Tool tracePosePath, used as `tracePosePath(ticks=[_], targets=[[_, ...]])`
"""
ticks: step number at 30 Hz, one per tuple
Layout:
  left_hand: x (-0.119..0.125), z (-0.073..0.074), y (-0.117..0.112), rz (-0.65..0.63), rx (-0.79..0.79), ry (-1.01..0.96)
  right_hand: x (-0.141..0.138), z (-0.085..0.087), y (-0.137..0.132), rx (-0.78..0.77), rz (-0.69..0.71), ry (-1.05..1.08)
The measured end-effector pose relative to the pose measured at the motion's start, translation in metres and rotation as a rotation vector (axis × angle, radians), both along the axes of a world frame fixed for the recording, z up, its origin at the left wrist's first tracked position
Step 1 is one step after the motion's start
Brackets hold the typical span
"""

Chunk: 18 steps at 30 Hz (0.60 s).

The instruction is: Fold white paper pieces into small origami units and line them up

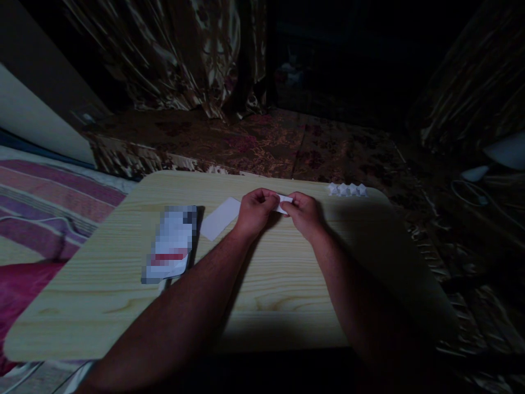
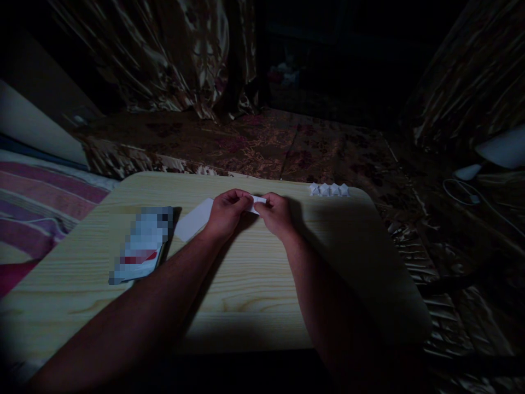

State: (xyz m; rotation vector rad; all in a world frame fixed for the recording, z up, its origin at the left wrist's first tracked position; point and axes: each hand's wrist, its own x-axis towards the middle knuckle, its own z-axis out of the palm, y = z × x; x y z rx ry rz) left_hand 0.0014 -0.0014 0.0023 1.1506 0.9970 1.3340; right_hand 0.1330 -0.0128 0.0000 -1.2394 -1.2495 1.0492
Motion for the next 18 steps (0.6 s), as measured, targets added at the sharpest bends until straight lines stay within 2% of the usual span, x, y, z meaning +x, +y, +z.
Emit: tracePosePath(ticks=[18], targets=[[-0.0003,0.0004,-0.0004,-0.018,-0.007,-0.008,-0.0011,-0.0004,0.0002,0.036,0.009,0.047]])
